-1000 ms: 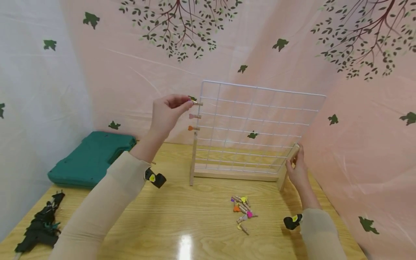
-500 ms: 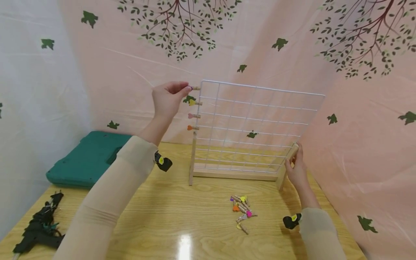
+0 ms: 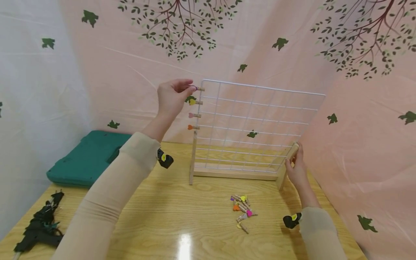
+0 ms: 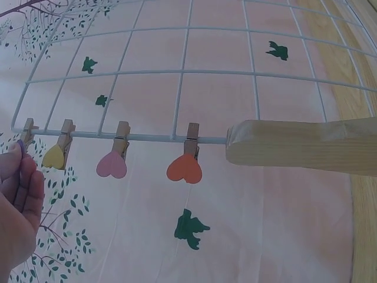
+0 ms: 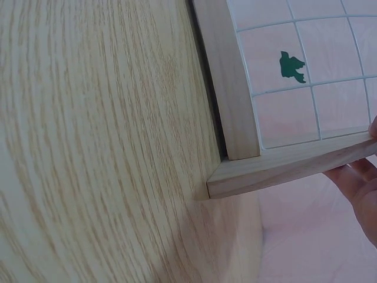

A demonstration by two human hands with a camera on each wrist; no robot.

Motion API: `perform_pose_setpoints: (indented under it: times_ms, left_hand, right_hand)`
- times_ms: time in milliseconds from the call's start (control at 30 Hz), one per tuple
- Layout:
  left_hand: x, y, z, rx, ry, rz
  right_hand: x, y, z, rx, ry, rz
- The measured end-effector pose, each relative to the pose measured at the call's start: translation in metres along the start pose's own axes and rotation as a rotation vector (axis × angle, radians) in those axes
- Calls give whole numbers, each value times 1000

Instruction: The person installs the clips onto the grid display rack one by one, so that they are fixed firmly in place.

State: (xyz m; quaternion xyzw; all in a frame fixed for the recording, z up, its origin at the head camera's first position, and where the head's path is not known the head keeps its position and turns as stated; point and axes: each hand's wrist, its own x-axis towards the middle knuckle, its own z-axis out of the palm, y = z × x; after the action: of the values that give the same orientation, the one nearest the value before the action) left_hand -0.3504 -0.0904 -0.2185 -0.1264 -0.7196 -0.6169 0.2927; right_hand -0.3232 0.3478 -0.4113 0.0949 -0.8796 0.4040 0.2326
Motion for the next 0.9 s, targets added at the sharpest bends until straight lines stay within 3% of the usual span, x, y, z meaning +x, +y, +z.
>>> perform_pose_setpoints:
  times_ms: [200, 333, 433, 533, 767, 900]
  left_hand:
    - [-3, 2, -6, 68, -28, 16]
    - [-23, 28, -12, 113, -32, 83]
    - [-44, 35, -8, 129, -97, 155]
    - [-63, 18, 1, 148, -224, 183]
    - [-128, -29, 39, 279, -573, 132]
    - [-158, -62, 61, 359, -773, 184]
  right_hand:
    - [0, -1, -1, 2, -5, -2]
    - [0, 0, -1, 16, -10, -2]
    - [0, -1, -1, 25, -9, -3]
    - [-1, -2, -1, 33, -6, 2]
    - [0, 0, 0, 22, -1, -7]
    - [0, 1, 1, -3, 7, -14]
